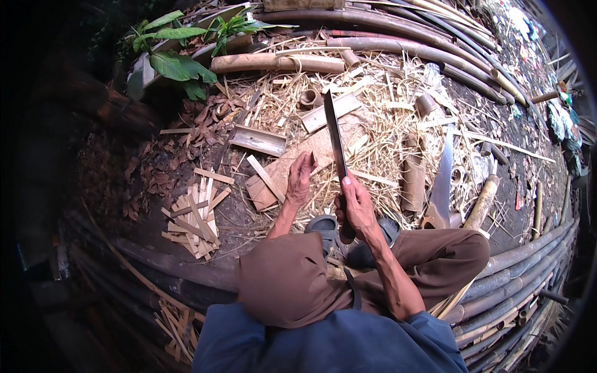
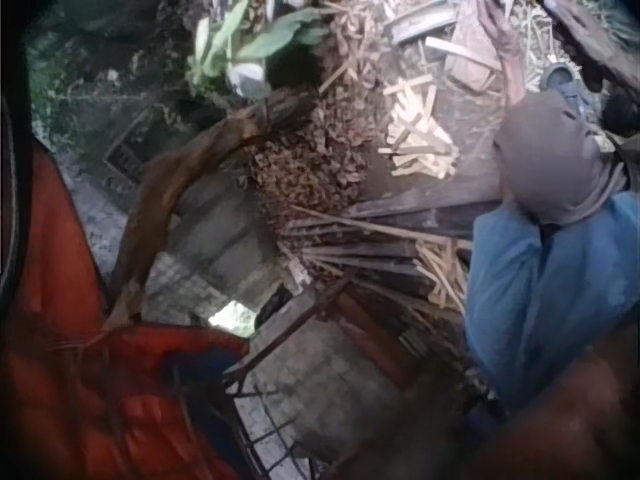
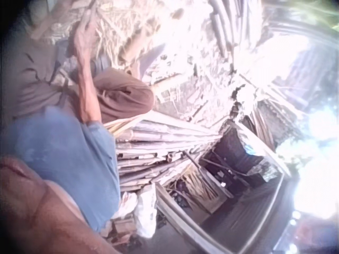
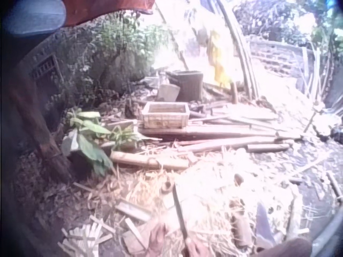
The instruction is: The person sits on the ground and repeatedly uses a knife to split small pieces of wood into thinner slats. The person holds each piece with one hand and strikes it with the knife blade to separate it, then places the resulting slats into a growing pile.
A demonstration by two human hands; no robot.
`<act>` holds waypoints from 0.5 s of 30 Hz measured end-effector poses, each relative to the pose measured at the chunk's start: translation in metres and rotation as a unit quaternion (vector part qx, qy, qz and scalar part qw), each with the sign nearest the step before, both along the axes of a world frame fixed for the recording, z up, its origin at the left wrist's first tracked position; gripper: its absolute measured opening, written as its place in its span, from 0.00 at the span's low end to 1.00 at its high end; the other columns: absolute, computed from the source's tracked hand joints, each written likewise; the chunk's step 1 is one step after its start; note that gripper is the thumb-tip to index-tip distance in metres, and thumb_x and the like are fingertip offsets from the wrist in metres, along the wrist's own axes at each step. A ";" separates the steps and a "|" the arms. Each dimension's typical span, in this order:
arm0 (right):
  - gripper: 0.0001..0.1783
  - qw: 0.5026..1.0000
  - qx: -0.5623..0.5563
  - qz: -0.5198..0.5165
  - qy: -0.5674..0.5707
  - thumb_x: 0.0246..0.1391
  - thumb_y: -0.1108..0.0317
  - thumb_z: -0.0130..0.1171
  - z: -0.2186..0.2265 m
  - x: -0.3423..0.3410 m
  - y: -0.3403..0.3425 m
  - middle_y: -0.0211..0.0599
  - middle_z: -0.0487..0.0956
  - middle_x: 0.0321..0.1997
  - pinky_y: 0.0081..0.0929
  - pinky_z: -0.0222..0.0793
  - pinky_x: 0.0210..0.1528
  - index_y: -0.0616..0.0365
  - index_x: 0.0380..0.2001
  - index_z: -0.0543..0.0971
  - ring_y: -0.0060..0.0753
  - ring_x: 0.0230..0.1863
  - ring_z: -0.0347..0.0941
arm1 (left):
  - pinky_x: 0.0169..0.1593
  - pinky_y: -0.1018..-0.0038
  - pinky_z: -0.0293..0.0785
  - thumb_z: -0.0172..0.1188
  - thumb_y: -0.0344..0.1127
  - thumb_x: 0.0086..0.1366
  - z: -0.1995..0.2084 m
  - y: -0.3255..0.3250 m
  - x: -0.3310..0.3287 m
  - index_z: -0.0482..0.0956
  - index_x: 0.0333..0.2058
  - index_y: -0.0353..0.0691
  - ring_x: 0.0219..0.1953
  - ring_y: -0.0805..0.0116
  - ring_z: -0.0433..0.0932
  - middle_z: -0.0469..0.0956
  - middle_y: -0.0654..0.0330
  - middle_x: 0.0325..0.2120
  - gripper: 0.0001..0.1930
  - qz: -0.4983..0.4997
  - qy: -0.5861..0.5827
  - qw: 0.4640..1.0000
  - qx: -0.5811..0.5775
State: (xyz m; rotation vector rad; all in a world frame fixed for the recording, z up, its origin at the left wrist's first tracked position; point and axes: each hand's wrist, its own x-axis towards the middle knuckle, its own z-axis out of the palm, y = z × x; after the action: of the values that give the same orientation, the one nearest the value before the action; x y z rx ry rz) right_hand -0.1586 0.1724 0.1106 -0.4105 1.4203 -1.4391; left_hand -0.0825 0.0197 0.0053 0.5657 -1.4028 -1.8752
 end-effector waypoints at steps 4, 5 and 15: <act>0.22 0.994 0.017 -0.017 -0.105 0.67 0.42 0.38 0.024 0.008 -0.010 0.26 0.66 0.18 0.17 0.59 0.14 0.50 0.38 0.64 0.17 0.13 0.60 | 0.32 0.80 0.54 0.46 0.50 0.73 0.004 0.006 0.005 0.68 0.27 0.41 0.28 0.80 0.56 0.60 0.72 0.23 0.20 -0.031 -0.041 0.996 -0.069; 0.22 0.993 0.017 -0.016 -0.114 0.67 0.42 0.38 0.022 0.008 -0.010 0.27 0.66 0.18 0.18 0.59 0.14 0.50 0.38 0.64 0.17 0.13 0.60 | 0.32 0.80 0.54 0.46 0.51 0.73 0.005 0.010 0.005 0.67 0.27 0.41 0.28 0.81 0.55 0.60 0.72 0.23 0.20 -0.033 -0.044 0.996 -0.067; 0.23 0.989 0.021 -0.025 -0.143 0.66 0.41 0.39 0.021 0.013 -0.007 0.28 0.66 0.18 0.20 0.59 0.12 0.51 0.36 0.63 0.19 0.12 0.60 | 0.35 0.82 0.58 0.52 0.49 0.71 0.010 0.017 0.006 0.67 0.27 0.41 0.29 0.81 0.58 0.63 0.72 0.23 0.19 -0.058 -0.031 0.997 -0.044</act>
State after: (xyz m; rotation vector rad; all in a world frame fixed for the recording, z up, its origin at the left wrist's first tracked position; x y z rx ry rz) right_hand -0.1456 0.1656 0.1313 -0.1346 1.2330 -1.4408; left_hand -0.0766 0.0366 0.0149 0.5122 -1.5799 -1.8892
